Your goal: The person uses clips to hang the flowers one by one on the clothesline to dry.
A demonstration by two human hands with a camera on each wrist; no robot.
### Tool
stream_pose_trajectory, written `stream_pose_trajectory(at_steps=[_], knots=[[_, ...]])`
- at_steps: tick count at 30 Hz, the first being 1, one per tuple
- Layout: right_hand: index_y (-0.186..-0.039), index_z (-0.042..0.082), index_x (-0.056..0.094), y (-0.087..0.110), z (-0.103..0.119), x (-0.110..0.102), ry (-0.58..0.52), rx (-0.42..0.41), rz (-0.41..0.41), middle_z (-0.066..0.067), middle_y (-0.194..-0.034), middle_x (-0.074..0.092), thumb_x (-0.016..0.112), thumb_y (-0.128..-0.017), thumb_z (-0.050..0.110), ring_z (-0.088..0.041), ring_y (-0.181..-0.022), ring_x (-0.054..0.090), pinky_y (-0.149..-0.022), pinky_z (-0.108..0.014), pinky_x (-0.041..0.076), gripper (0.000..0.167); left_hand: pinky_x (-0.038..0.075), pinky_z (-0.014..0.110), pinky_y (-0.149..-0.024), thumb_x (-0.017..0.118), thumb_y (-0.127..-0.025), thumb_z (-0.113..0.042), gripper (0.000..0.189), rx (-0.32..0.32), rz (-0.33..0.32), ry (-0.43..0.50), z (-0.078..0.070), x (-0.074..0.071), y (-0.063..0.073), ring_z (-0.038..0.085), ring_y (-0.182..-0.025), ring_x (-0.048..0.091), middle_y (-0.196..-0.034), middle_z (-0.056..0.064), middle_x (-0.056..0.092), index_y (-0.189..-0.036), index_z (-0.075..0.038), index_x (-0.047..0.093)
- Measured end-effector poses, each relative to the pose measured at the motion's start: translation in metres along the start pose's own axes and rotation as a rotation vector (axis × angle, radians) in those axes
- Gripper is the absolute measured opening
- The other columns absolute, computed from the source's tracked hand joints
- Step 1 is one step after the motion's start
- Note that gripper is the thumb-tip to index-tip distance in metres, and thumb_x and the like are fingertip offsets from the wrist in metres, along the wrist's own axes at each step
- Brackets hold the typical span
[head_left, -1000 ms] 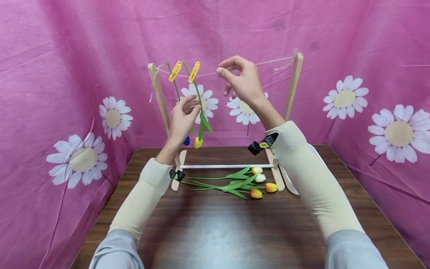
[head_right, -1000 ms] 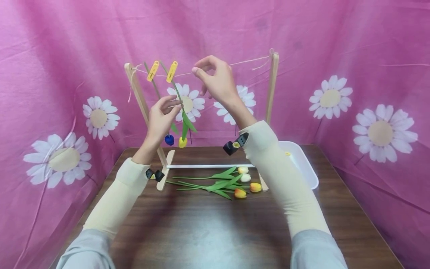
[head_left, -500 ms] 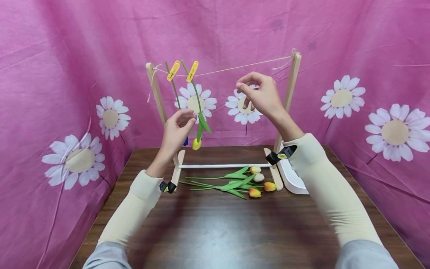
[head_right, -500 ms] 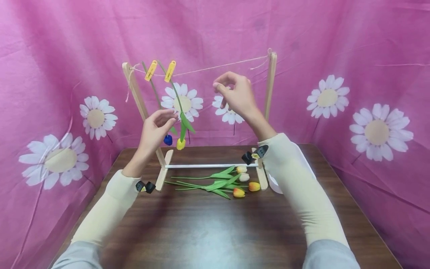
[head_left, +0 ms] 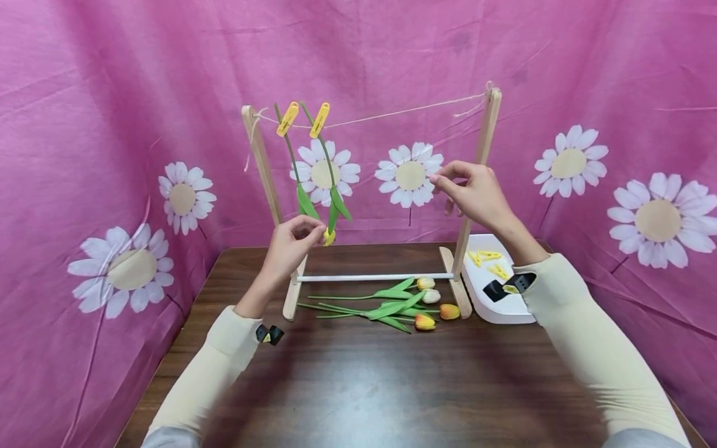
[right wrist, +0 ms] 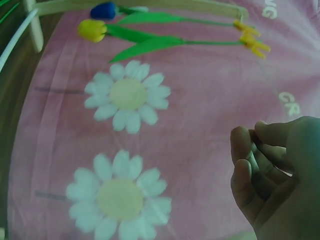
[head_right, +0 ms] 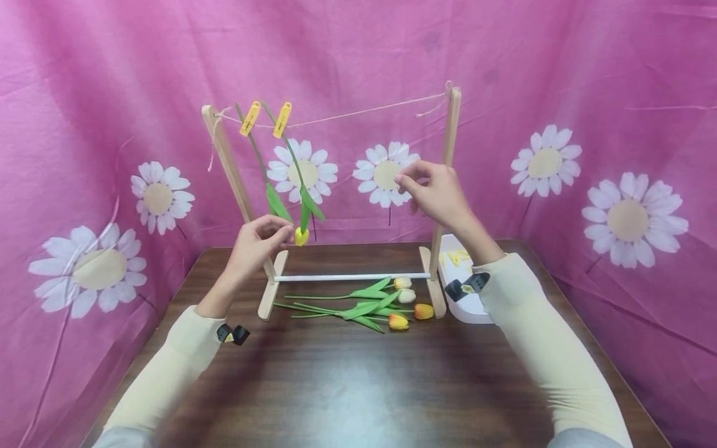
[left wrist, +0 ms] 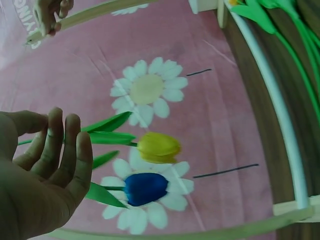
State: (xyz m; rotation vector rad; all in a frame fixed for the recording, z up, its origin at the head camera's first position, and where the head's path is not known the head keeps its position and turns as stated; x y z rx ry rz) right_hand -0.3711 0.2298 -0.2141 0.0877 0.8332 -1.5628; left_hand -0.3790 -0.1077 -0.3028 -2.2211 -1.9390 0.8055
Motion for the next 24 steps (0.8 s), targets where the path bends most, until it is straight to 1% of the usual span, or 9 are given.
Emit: stream_pose_trajectory(at_steps=[3,6,8,10,14,17,19,20,24], knots=[[-0.107,0.003,0.077,0.007,-0.016,-0.007,0.073,0.019,0.027,0.006,-0.08,0.077,0.073,-0.103,0.028,-0.02,-0.053,0.067,-0.044,-0.029,0.052,0.025,0.057,0.022,-0.069,0.072,-0.103,-0.016,0.02,-0.015,0.04,-0.017,0.01,0.002,0.004,0.01,-0.075,0.069,-0.091,0.024,0.076,-0.11,0.003,0.075],[-0.106,0.002,0.078,0.014,-0.032,-0.014,0.172,0.023,0.059,-0.006,-0.083,0.078,0.073,-0.103,0.027,-0.015,-0.057,0.066,-0.045,-0.026,0.05,0.026,0.055,0.022,-0.067,0.072,-0.103,-0.015,0.019,-0.021,0.084,-0.035,0.02,0.006,0.009,0.008,-0.072,0.068,-0.089,0.023,0.076,-0.11,0.002,0.075],[-0.106,0.001,0.078,0.019,-0.044,-0.019,0.228,0.038,0.09,-0.011,-0.084,0.078,0.073,-0.103,0.027,-0.013,-0.056,0.064,-0.045,-0.025,0.047,0.027,0.055,0.023,-0.066,0.072,-0.103,-0.015,0.017,-0.028,0.113,-0.046,0.029,0.008,0.012,0.009,-0.072,0.069,-0.088,0.022,0.077,-0.109,0.001,0.076],[-0.107,0.001,0.077,0.023,-0.058,-0.022,0.266,0.067,0.135,-0.012,-0.08,0.077,0.072,-0.104,0.027,-0.012,-0.056,0.063,-0.045,-0.026,0.048,0.027,0.058,0.024,-0.067,0.072,-0.103,-0.015,0.015,-0.038,0.143,-0.051,0.037,0.011,0.017,0.012,-0.073,0.07,-0.088,0.021,0.077,-0.107,-0.001,0.076],[-0.111,0.0,0.076,0.033,-0.089,-0.026,0.325,0.125,0.237,-0.006,-0.074,0.075,0.069,-0.106,0.026,-0.015,-0.054,0.066,-0.046,-0.031,0.052,0.028,0.06,0.026,-0.069,0.072,-0.103,-0.015,0.014,-0.051,0.204,-0.086,0.053,0.018,0.025,0.016,-0.075,0.071,-0.086,0.017,0.077,-0.105,-0.003,0.076],[-0.112,-0.001,0.075,0.036,-0.11,-0.03,0.371,0.147,0.276,-0.01,-0.081,0.077,0.068,-0.106,0.024,-0.018,-0.057,0.07,-0.047,-0.033,0.053,0.026,0.061,0.027,-0.068,0.071,-0.103,-0.014,0.012,-0.051,0.247,-0.13,0.064,0.023,0.032,0.019,-0.075,0.072,-0.085,0.017,0.077,-0.104,-0.004,0.077],[-0.112,-0.001,0.075,0.038,-0.124,-0.033,0.394,0.174,0.285,-0.013,-0.087,0.077,0.067,-0.106,0.022,-0.019,-0.059,0.072,-0.049,-0.033,0.055,0.025,0.063,0.029,-0.07,0.071,-0.103,-0.012,0.011,-0.054,0.281,-0.154,0.072,0.028,0.036,0.021,-0.075,0.073,-0.087,0.018,0.077,-0.105,-0.003,0.077],[-0.113,-0.002,0.075,0.038,-0.132,-0.035,0.406,0.184,0.293,-0.015,-0.089,0.077,0.066,-0.106,0.022,-0.02,-0.061,0.072,-0.05,-0.034,0.055,0.026,0.064,0.032,-0.071,0.07,-0.103,-0.011,0.011,-0.054,0.299,-0.159,0.075,0.031,0.039,0.024,-0.076,0.075,-0.087,0.019,0.077,-0.106,-0.002,0.077],[-0.114,-0.001,0.074,0.042,-0.167,-0.038,0.471,0.223,0.323,-0.016,-0.094,0.078,0.065,-0.106,0.02,-0.019,-0.063,0.072,-0.052,-0.035,0.056,0.025,0.066,0.036,-0.073,0.069,-0.103,-0.007,0.009,-0.044,0.367,-0.196,0.09,0.043,0.047,0.023,-0.08,0.075,-0.088,0.017,0.077,-0.106,-0.002,0.076]])
Point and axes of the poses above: each hand's wrist, its own y-axis away from the middle knuckle, its own x-axis out of the palm, z = x × y, the point moved 10 cm from there along -y, towards the middle knuckle
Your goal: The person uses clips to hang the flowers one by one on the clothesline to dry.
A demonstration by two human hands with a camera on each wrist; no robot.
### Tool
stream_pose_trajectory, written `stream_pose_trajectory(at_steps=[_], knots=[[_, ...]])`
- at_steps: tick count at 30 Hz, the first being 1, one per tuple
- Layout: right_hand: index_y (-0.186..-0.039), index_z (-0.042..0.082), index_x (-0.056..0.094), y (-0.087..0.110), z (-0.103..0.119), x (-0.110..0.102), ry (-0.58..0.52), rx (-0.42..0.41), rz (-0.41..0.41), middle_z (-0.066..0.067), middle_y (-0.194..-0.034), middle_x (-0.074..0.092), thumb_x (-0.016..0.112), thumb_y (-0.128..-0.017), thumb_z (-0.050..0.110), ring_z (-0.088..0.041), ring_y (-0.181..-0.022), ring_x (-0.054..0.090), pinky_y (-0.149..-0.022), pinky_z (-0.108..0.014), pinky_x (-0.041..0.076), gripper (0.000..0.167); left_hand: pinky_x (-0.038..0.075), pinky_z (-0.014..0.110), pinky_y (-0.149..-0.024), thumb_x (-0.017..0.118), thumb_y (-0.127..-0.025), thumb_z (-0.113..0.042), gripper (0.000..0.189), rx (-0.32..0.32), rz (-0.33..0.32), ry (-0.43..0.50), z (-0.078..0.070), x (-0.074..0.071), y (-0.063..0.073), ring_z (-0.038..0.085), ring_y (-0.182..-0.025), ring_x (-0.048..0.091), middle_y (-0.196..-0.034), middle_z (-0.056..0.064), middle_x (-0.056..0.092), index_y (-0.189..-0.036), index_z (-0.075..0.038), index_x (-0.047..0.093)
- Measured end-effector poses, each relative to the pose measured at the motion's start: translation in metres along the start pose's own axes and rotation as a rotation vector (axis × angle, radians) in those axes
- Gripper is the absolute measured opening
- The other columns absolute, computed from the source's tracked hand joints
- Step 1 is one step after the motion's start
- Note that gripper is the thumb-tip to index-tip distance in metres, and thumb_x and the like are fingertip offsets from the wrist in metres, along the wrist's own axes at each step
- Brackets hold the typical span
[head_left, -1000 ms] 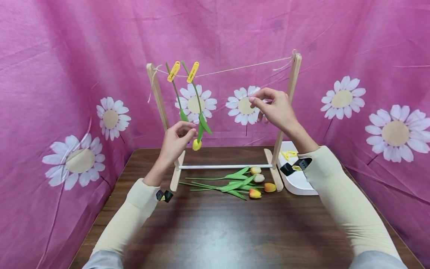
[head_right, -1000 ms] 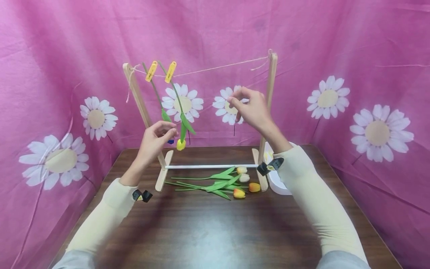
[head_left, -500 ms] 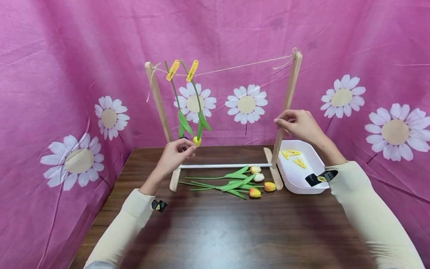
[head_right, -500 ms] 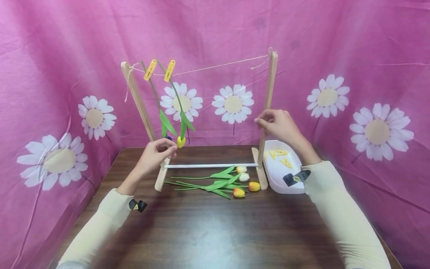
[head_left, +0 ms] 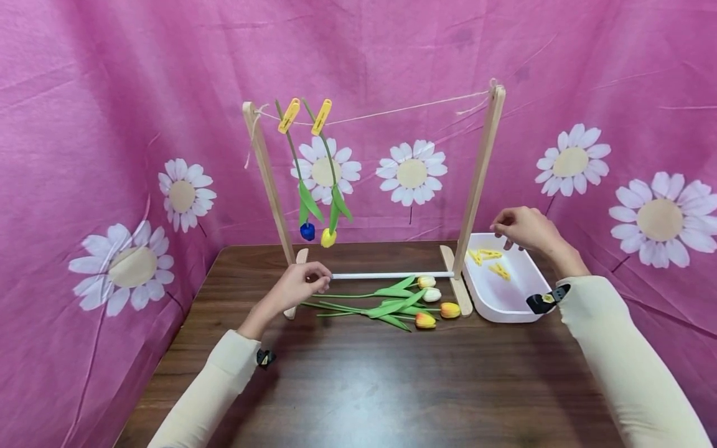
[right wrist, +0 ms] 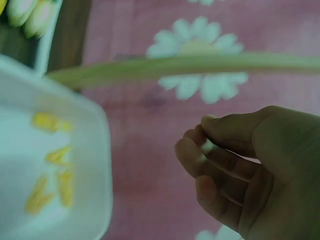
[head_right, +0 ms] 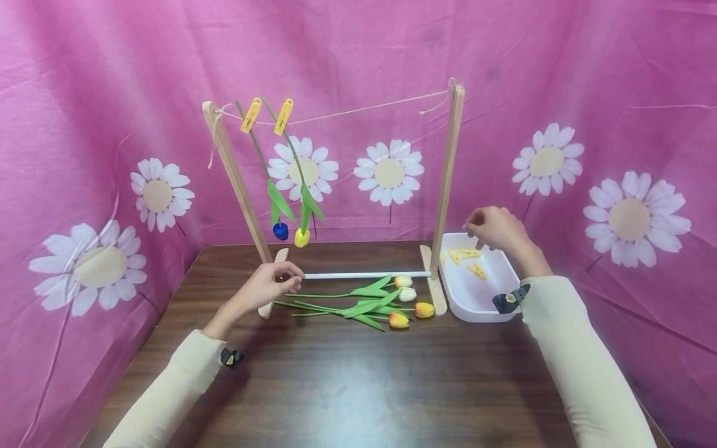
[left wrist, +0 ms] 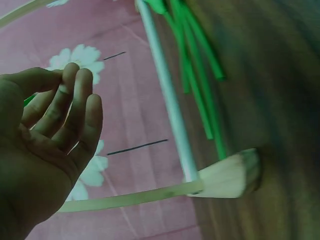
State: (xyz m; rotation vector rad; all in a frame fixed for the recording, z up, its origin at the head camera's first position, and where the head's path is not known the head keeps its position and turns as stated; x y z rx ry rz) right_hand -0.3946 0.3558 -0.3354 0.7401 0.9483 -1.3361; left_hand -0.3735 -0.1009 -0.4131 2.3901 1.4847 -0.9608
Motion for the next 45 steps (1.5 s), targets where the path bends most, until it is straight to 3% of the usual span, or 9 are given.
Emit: stream_pose_trajectory(at_steps=[7,12,20,27,32,38,45], knots=[[-0.112,0.0,0.072,-0.014,-0.05,0.029,0.064,0.076,0.062,-0.014,-0.093,0.077,0.065,-0.104,0.019,-0.021,-0.07,0.073,-0.054,-0.034,0.056,0.022,0.06,0.029,-0.078,0.069,-0.101,-0.006,0.011,0.07,0.096,-0.245,0.016,0.03,0.004,0.011,-0.086,0.07,-0.093,0.003,0.079,-0.106,-0.002,0.078],[-0.11,0.0,0.072,-0.021,-0.067,0.042,0.11,0.1,0.08,-0.013,-0.091,0.075,0.065,-0.102,0.018,-0.022,-0.073,0.069,-0.055,-0.034,0.053,0.021,0.06,0.031,-0.082,0.072,-0.097,-0.005,0.009,0.117,0.134,-0.425,0.024,0.047,0.007,0.014,-0.091,0.07,-0.098,0.001,0.076,-0.103,-0.007,0.079],[-0.114,-0.002,0.073,-0.025,-0.09,0.068,0.157,0.152,0.17,-0.019,-0.099,0.071,0.065,-0.099,0.014,-0.029,-0.081,0.062,-0.063,-0.036,0.051,0.024,0.059,0.04,-0.087,0.076,-0.093,0.0,0.012,0.223,0.097,-0.598,0.019,0.058,0.013,0.024,-0.1,0.065,-0.1,0.003,0.07,-0.1,-0.009,0.079],[-0.117,-0.005,0.068,-0.021,-0.104,0.092,0.15,0.229,0.29,-0.019,-0.1,0.068,0.068,-0.098,0.015,-0.03,-0.083,0.063,-0.067,-0.037,0.052,0.027,0.057,0.036,-0.08,0.08,-0.088,0.001,0.012,0.305,0.086,-0.679,0.018,0.071,0.014,0.023,-0.09,0.063,-0.095,0.003,0.069,-0.096,-0.009,0.077],[-0.119,-0.004,0.067,-0.014,-0.102,0.104,0.13,0.254,0.367,-0.02,-0.108,0.066,0.068,-0.098,0.015,-0.033,-0.09,0.061,-0.072,-0.041,0.054,0.029,0.057,0.035,-0.077,0.08,-0.087,0.001,0.015,0.325,0.079,-0.718,0.02,0.075,0.013,0.023,-0.088,0.064,-0.095,0.002,0.069,-0.095,-0.01,0.075],[-0.116,-0.005,0.069,-0.009,-0.096,0.112,0.128,0.25,0.411,-0.025,-0.113,0.065,0.066,-0.098,0.008,-0.033,-0.093,0.06,-0.073,-0.039,0.056,0.022,0.055,0.033,-0.074,0.078,-0.087,0.002,0.014,0.31,0.099,-0.721,0.018,0.076,0.013,0.022,-0.086,0.063,-0.094,0.001,0.068,-0.093,-0.01,0.073],[-0.112,-0.006,0.071,-0.006,-0.095,0.111,0.161,0.248,0.417,-0.021,-0.101,0.065,0.062,-0.098,0.006,-0.034,-0.089,0.061,-0.07,-0.04,0.056,0.02,0.057,0.034,-0.076,0.075,-0.091,-0.004,0.012,0.26,0.138,-0.712,0.02,0.075,0.014,0.022,-0.091,0.064,-0.1,0.001,0.067,-0.1,-0.011,0.077]])
Point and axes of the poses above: each hand's wrist, its own y-axis away from the middle knuckle, its own x-axis out of the palm, z = x × y, the point moved 10 cm from there along -y, towards the middle knuckle
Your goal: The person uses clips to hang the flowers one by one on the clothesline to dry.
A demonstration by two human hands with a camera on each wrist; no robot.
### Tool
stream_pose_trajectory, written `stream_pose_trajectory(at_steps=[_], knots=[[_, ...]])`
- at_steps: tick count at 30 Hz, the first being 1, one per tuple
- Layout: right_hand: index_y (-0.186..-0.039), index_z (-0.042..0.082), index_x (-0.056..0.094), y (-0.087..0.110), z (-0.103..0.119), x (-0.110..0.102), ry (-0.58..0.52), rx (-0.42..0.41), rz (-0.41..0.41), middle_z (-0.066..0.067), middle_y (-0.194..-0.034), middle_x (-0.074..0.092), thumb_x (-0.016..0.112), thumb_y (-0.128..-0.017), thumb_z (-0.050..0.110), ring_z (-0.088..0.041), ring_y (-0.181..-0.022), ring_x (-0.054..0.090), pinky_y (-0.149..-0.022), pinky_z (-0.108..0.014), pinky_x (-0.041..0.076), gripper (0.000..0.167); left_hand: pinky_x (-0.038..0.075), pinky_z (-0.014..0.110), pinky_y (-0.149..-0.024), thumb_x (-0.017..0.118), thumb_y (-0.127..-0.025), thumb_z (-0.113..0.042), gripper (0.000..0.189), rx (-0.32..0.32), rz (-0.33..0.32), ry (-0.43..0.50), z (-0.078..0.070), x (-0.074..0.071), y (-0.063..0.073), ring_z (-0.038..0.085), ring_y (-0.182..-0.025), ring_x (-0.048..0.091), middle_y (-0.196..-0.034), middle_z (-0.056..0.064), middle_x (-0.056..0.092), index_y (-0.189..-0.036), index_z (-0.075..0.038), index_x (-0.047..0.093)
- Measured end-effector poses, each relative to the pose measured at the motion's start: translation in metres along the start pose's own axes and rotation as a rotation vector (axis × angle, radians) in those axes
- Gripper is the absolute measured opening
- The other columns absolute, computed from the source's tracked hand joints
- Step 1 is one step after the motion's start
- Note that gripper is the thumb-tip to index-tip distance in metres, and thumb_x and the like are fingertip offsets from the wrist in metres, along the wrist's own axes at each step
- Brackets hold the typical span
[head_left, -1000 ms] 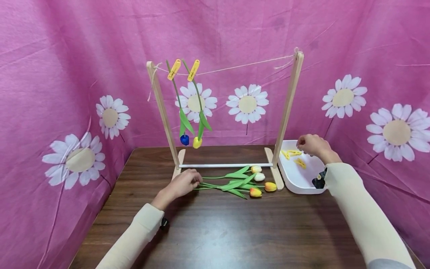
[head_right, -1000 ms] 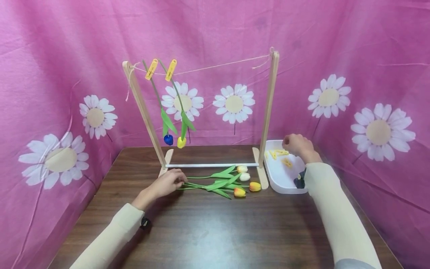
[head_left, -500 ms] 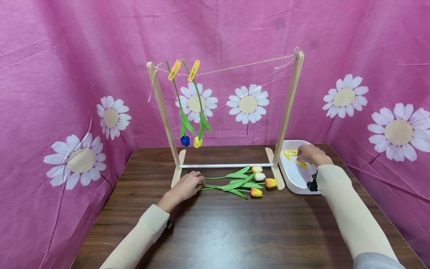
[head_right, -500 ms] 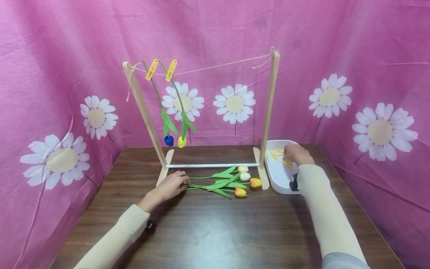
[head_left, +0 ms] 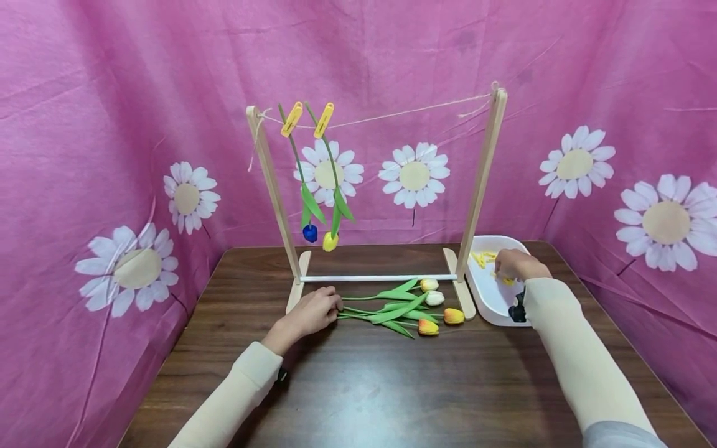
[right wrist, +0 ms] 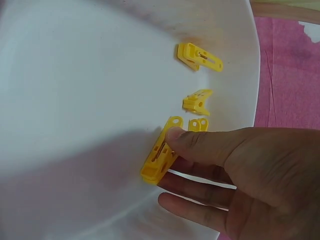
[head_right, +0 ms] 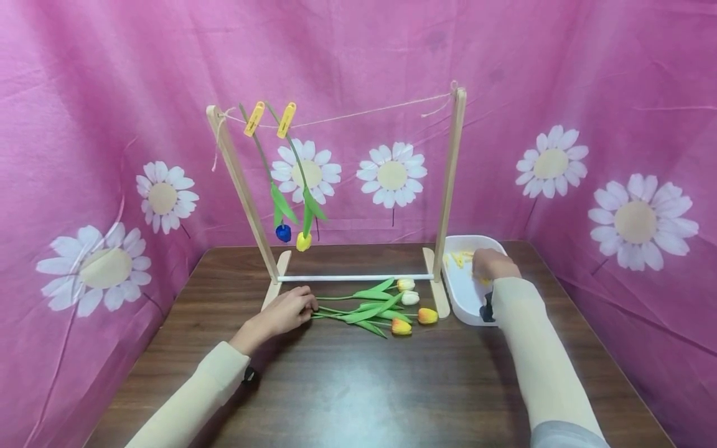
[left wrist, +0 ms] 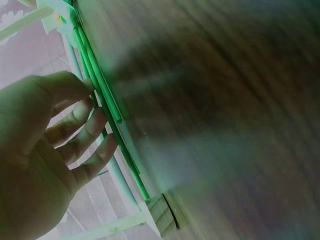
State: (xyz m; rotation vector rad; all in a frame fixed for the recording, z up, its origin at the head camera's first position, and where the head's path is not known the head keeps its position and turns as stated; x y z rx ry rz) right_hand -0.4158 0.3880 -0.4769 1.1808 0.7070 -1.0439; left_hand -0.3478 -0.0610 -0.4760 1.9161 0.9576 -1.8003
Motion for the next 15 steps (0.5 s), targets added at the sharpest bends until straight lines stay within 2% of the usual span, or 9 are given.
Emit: stream_pose_trajectory(at_steps=[4,9,15], knots=[[-0.108,-0.002,0.07,-0.002,-0.005,0.003,0.001,0.014,0.006,-0.016,-0.095,0.063,0.063,-0.097,0.008,-0.034,-0.088,0.061,-0.07,-0.038,0.054,0.016,0.058,0.034,-0.079,0.076,-0.091,-0.004,0.012,0.0,0.029,-0.003,0.0,0.003,0.002,0.022,-0.093,0.064,-0.1,0.001,0.067,-0.1,-0.012,0.079],[-0.101,0.001,0.07,-0.008,-0.006,0.0,0.016,0.006,-0.007,-0.015,-0.094,0.064,0.063,-0.096,0.008,-0.031,-0.086,0.06,-0.069,-0.038,0.054,0.011,0.058,0.033,-0.08,0.077,-0.09,-0.004,0.011,-0.004,0.015,-0.016,0.0,0.003,0.002,0.021,-0.093,0.064,-0.098,0.001,0.07,-0.098,-0.012,0.076],[-0.103,-0.002,0.073,-0.011,-0.002,-0.01,0.048,-0.026,-0.06,-0.016,-0.096,0.068,0.065,-0.097,0.007,-0.03,-0.085,0.062,-0.069,-0.038,0.053,0.014,0.056,0.032,-0.072,0.073,-0.092,-0.008,0.012,-0.011,-0.014,0.011,0.0,-0.003,0.002,0.018,-0.085,0.066,-0.094,-0.002,0.072,-0.101,-0.015,0.071]])
Point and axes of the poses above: each hand's wrist, its own y-axis away from the middle knuckle, its own x-axis out of the palm, z = x × y, the point moved 10 cm from there along -y, towards the middle knuckle
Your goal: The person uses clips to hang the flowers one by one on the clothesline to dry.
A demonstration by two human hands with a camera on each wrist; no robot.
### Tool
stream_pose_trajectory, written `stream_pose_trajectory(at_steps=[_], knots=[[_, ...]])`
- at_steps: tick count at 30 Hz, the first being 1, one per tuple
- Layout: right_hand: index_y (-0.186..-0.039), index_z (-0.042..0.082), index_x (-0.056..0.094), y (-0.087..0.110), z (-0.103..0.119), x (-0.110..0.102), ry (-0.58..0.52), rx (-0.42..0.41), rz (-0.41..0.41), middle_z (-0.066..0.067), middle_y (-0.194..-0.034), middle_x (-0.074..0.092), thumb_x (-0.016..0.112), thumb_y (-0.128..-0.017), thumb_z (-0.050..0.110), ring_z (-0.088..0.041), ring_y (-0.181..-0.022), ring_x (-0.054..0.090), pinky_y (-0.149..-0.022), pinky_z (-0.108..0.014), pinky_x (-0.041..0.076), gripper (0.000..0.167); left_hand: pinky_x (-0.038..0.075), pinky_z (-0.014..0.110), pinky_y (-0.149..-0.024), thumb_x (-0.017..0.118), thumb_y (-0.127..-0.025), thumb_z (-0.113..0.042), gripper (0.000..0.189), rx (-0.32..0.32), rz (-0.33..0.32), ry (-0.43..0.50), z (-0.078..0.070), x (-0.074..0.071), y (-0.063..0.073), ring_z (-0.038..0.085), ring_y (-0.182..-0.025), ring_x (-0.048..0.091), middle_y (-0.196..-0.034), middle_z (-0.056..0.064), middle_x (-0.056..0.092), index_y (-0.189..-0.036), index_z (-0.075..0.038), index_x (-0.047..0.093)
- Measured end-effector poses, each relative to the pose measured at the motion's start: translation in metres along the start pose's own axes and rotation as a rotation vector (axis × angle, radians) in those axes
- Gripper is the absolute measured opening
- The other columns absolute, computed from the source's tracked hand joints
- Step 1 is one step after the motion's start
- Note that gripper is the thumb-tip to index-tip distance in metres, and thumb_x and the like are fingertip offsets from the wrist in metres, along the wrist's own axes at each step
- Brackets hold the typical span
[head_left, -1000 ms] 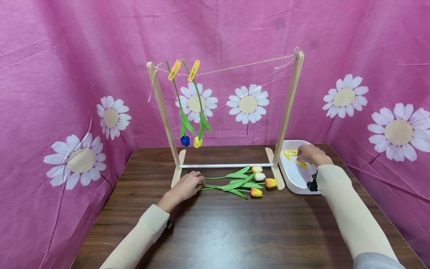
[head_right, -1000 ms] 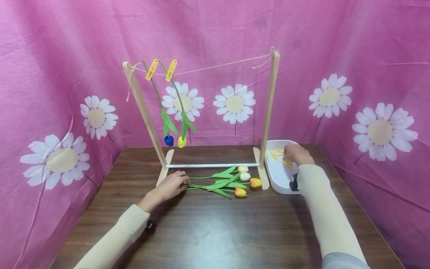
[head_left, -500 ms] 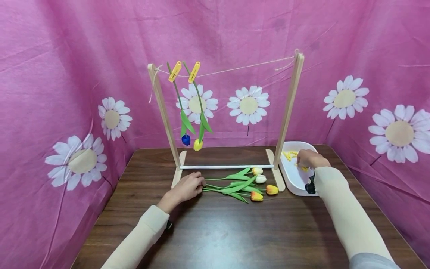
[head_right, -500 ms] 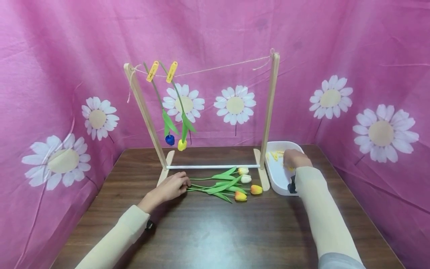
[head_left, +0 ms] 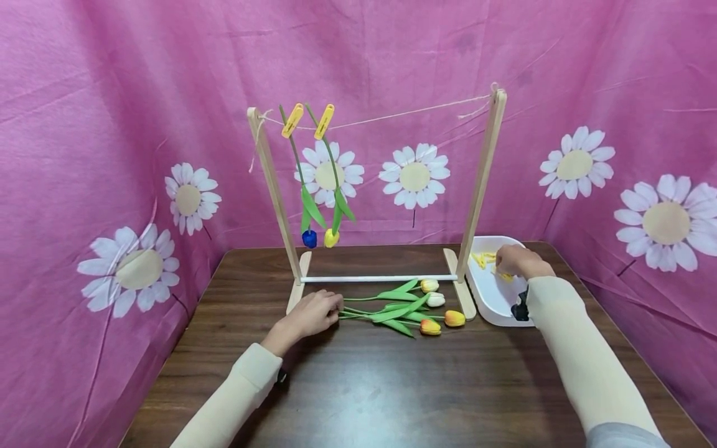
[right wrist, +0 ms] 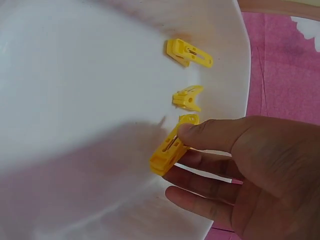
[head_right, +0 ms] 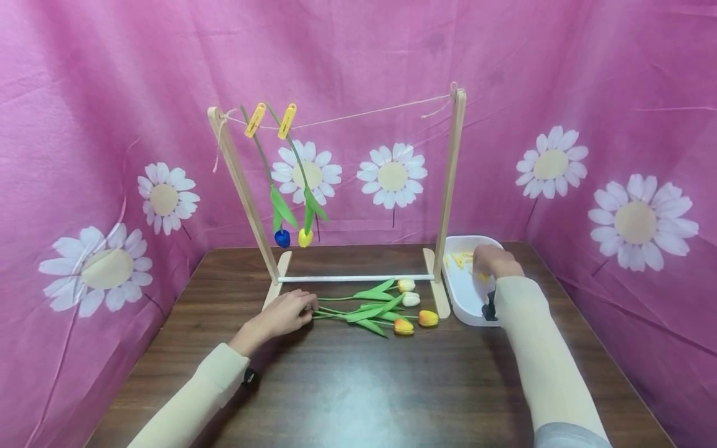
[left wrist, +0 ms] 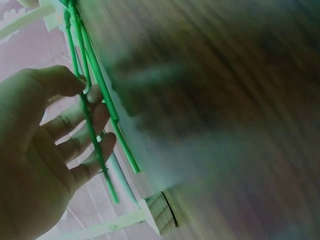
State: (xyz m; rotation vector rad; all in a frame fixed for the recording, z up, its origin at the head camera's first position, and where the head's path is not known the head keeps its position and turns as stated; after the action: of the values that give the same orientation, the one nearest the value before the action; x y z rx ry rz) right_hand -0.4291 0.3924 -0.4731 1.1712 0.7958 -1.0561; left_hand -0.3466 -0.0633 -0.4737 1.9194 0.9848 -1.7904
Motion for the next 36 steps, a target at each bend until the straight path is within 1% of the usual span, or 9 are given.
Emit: stream_pose_trajectory(at_steps=[5,10,12,15,18,20,25,30,36], knots=[[-0.111,-0.002,0.069,-0.001,-0.002,-0.004,-0.009,0.019,-0.016,-0.02,-0.105,0.067,0.065,-0.096,0.009,-0.034,-0.092,0.059,-0.073,-0.043,0.052,0.019,0.059,0.036,-0.07,0.071,-0.098,-0.014,0.015,-0.043,0.021,0.056,0.003,-0.001,0.001,0.018,-0.089,0.071,-0.102,-0.001,0.076,-0.112,-0.018,0.074],[-0.126,-0.007,0.058,0.002,-0.006,-0.01,-0.016,0.034,-0.037,-0.029,-0.118,0.064,0.065,-0.097,0.009,-0.039,-0.097,0.059,-0.08,-0.051,0.054,0.034,0.061,0.041,-0.084,0.07,-0.097,-0.014,0.015,-0.104,0.051,0.125,0.008,0.0,0.001,0.021,-0.102,0.071,-0.112,0.003,0.075,-0.113,-0.015,0.073],[-0.128,-0.01,0.058,0.003,-0.006,-0.013,0.003,0.03,-0.048,-0.029,-0.117,0.065,0.063,-0.098,0.01,-0.038,-0.096,0.059,-0.082,-0.053,0.054,0.036,0.061,0.04,-0.088,0.071,-0.097,-0.013,0.014,-0.12,0.055,0.144,0.01,0.0,0.001,0.02,-0.103,0.07,-0.111,0.003,0.074,-0.11,-0.012,0.074],[-0.123,-0.012,0.062,0.007,-0.003,-0.019,0.031,0.015,-0.06,-0.027,-0.11,0.067,0.062,-0.097,0.012,-0.036,-0.092,0.06,-0.081,-0.052,0.053,0.034,0.059,0.036,-0.079,0.073,-0.097,-0.017,0.008,-0.137,0.05,0.139,0.014,-0.002,0.002,0.015,-0.092,0.068,-0.104,-0.001,0.075,-0.105,-0.013,0.075],[-0.118,-0.011,0.065,0.01,-0.001,-0.023,0.041,-0.004,-0.076,-0.024,-0.104,0.069,0.063,-0.096,0.017,-0.034,-0.088,0.06,-0.077,-0.05,0.052,0.035,0.053,0.03,-0.064,0.074,-0.099,-0.024,0.005,-0.152,0.044,0.105,0.018,-0.004,0.003,0.008,-0.077,0.062,-0.097,-0.008,0.076,-0.101,-0.02,0.076],[-0.118,-0.01,0.064,0.012,0.001,-0.025,0.028,-0.008,-0.085,-0.023,-0.103,0.069,0.064,-0.096,0.02,-0.034,-0.088,0.06,-0.076,-0.048,0.052,0.037,0.049,0.028,-0.059,0.075,-0.1,-0.027,0.005,-0.154,0.037,0.087,0.02,-0.006,0.004,0.005,-0.072,0.058,-0.093,-0.01,0.077,-0.099,-0.023,0.076],[-0.114,-0.013,0.058,0.015,0.003,-0.031,-0.068,-0.031,-0.117,-0.024,-0.099,0.069,0.061,-0.098,0.021,-0.033,-0.086,0.065,-0.072,-0.042,0.054,0.038,0.053,0.028,-0.066,0.075,-0.097,-0.027,0.003,-0.172,0.032,0.103,0.027,-0.012,0.007,0.005,-0.072,0.057,-0.095,-0.007,0.078,-0.099,-0.024,0.075],[-0.118,-0.015,0.05,0.017,0.004,-0.037,-0.158,-0.034,-0.15,-0.028,-0.102,0.065,0.048,-0.104,0.022,-0.036,-0.092,0.066,-0.077,-0.044,0.055,0.04,0.057,0.03,-0.075,0.075,-0.092,-0.019,0.005,-0.178,0.014,0.147,0.031,-0.021,0.01,0.005,-0.079,0.061,-0.093,-0.006,0.075,-0.096,-0.02,0.074],[-0.133,-0.02,0.039,0.023,0.007,-0.045,-0.228,-0.017,-0.169,-0.039,-0.121,0.055,0.04,-0.109,0.03,-0.043,-0.099,0.062,-0.079,-0.046,0.056,0.056,0.052,0.03,-0.061,0.081,-0.093,-0.033,0.01,-0.208,-0.05,0.113,0.035,-0.04,0.012,0.002,-0.069,0.06,-0.08,-0.014,0.072,-0.089,-0.026,0.075]])
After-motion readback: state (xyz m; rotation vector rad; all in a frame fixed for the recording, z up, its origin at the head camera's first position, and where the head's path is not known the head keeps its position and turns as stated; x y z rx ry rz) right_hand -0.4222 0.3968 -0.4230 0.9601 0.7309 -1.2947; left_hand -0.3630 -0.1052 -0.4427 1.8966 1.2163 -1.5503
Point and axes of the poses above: each hand's wrist, its own y-axis away from the middle knuckle, its own x-axis out of the palm, z = x × y, the point moved 10 cm from there along -y, towards the middle knuckle
